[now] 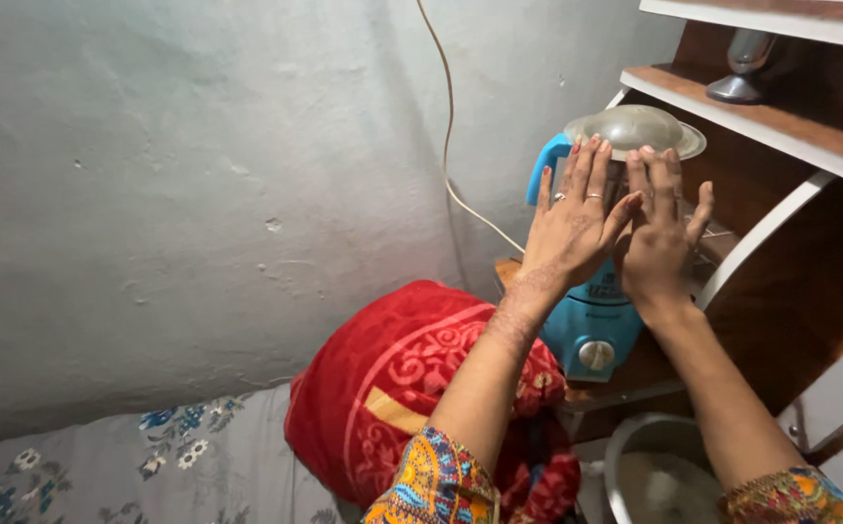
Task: The person plugs in a blender, attaches a steel grinding jar to the blue base, adds rice from a metal bowl into the jar, and secures the lid. They then hold the lid and run the blender in repeated bursts to grind the rice, keeping one hand on the jar while operating the switch.
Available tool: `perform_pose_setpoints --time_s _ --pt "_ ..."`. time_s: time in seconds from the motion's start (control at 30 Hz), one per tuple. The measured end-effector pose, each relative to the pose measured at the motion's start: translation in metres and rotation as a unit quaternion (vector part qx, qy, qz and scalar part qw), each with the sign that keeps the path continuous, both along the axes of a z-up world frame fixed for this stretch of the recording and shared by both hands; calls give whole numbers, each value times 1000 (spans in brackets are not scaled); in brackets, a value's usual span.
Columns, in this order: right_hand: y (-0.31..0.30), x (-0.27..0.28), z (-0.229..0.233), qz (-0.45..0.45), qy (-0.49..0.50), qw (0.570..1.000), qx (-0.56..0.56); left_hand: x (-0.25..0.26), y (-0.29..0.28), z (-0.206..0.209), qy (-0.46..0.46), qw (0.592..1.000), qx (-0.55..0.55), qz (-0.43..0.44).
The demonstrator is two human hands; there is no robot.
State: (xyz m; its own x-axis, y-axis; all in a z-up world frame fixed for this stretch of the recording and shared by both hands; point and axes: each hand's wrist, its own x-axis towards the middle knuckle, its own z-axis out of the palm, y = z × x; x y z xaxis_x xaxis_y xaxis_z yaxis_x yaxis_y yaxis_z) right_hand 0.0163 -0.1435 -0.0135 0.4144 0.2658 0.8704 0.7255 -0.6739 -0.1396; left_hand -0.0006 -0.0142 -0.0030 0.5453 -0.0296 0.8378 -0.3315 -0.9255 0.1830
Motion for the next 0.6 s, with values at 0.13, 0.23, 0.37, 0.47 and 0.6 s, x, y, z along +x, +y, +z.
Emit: perform_pose_setpoints --time_s 0.13,0.23,0.37,0.47,0.6 --pt "4 2 -1 0 -4 1000 0 1 6 1 7 998 -29 -50" --pt "5 4 -3 -7 -1 1000 -1 1 6 -1 3 996 -46 -75" --pt "3 7 -4 -16 1 1000 -17 3 8 -1 -13 998 -28 -52" --pt "3 7 -7 -17 -1 1000 -12 4 7 -4 -17 999 -18 -38" --pt "10 7 -9 -26 0 1000 -2 5 8 -5 -20 999 -8 -27"
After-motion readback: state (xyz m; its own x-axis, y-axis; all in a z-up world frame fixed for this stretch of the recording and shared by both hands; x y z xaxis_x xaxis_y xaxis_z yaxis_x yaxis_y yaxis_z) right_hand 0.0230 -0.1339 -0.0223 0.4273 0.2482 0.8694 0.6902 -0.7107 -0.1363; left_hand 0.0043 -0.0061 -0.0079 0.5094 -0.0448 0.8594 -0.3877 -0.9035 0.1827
